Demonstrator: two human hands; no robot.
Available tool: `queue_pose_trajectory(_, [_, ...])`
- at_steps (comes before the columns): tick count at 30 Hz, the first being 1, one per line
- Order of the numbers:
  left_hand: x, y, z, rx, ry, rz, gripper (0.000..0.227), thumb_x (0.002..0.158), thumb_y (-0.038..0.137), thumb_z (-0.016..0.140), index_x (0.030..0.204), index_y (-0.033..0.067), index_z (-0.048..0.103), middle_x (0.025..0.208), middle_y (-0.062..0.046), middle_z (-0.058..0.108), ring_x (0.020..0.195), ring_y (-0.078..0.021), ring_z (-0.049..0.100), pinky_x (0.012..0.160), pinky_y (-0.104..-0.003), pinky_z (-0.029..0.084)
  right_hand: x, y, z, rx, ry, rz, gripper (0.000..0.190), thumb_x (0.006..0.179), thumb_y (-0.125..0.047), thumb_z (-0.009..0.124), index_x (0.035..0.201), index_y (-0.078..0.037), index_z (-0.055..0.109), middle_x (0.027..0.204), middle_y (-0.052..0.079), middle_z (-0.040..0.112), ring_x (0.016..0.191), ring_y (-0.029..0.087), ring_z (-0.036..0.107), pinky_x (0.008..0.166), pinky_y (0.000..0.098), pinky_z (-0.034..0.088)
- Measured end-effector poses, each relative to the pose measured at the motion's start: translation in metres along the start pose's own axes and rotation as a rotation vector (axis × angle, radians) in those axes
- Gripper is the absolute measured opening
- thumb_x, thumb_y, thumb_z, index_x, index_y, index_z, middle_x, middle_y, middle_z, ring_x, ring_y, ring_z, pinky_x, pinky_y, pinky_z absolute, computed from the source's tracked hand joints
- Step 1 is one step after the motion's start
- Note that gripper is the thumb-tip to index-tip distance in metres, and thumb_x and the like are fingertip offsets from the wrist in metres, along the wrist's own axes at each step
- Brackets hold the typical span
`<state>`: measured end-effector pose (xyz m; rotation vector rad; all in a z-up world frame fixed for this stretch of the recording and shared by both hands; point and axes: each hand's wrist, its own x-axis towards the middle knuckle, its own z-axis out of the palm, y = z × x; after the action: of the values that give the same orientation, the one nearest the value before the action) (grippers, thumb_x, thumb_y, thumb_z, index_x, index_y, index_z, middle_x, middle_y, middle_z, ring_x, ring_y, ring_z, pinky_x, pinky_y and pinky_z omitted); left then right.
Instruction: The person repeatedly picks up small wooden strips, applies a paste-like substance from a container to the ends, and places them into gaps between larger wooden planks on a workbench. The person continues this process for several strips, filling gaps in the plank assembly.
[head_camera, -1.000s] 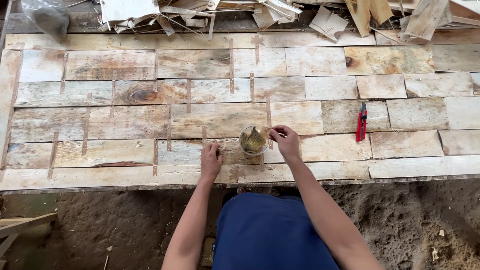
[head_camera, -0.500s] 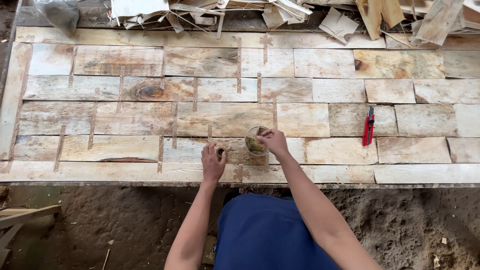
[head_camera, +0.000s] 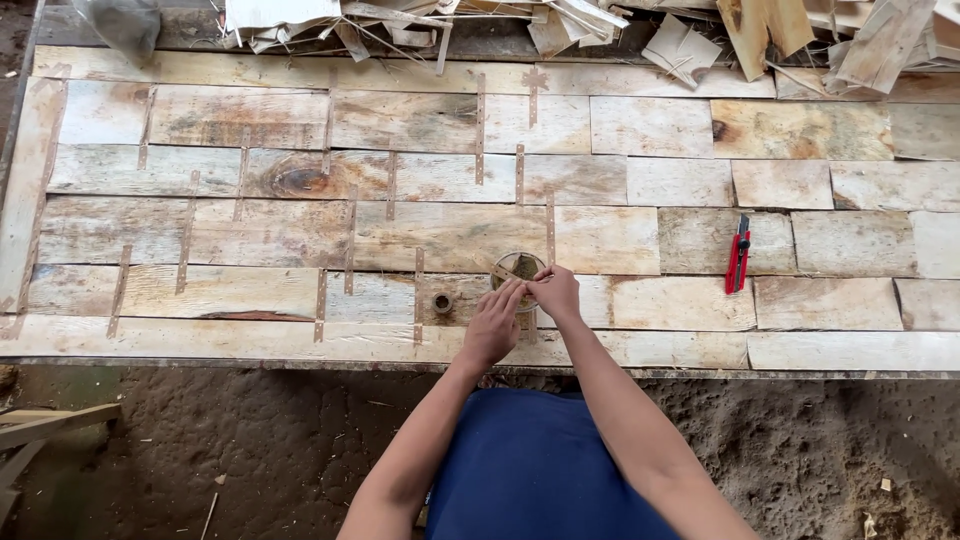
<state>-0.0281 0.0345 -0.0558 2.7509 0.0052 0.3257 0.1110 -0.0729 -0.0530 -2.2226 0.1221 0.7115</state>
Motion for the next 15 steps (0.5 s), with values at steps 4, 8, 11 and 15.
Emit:
queue_pose_trajectory(4, [0.004, 0.000, 0.007, 0.004, -0.163, -0.066, 0.084, 0.079, 0.013, 0.056, 0.158, 0.0064, 0.030, 0.162, -0.011, 0.039, 0.154, -0.0226, 0.029, 0.122, -0.042, 0.021, -0.008, -0.009, -0.004, -0.012, -0.024, -0.004, 0.023, 0.068, -0.026, 0.083, 0.087, -0.017, 0.075, 0.080, -0.001, 0.079, 0.076, 0.017, 0.077, 0.074, 0.0313, 0.066])
queue_pose_trajectory(8, [0.007, 0.001, 0.005, -0.045, -0.280, -0.144, 0.084, 0.082, 0.012, 0.051, 0.161, 0.0048, 0.021, 0.164, -0.011, 0.036, 0.155, -0.0197, 0.027, 0.125, -0.041, 0.015, -0.026, -0.026, -0.019, -0.061, -0.042, 0.008, 0.018, 0.077, -0.026, 0.074, 0.092, -0.017, 0.079, 0.087, 0.002, 0.080, 0.089, 0.024, 0.077, 0.082, 0.0380, 0.064])
queue_pose_trajectory(11, [0.008, 0.001, 0.002, -0.069, -0.290, -0.164, 0.083, 0.082, 0.011, 0.051, 0.160, 0.0052, 0.023, 0.164, -0.011, 0.037, 0.155, -0.0184, 0.028, 0.126, -0.041, 0.015, -0.034, -0.030, -0.021, -0.107, -0.086, 0.029, 0.019, 0.080, -0.026, 0.068, 0.090, -0.017, 0.082, 0.085, 0.003, 0.080, 0.088, 0.025, 0.077, 0.081, 0.0384, 0.064])
queue_pose_trajectory(15, [0.009, 0.002, 0.000, -0.118, -0.313, -0.192, 0.083, 0.083, 0.012, 0.050, 0.161, 0.0059, 0.023, 0.165, -0.011, 0.035, 0.155, -0.0179, 0.027, 0.127, -0.041, 0.013, -0.046, -0.035, -0.018, -0.218, -0.137, 0.023, 0.027, 0.087, -0.035, 0.066, 0.093, -0.014, 0.082, 0.091, 0.012, 0.080, 0.099, 0.035, 0.075, 0.084, 0.0465, 0.061])
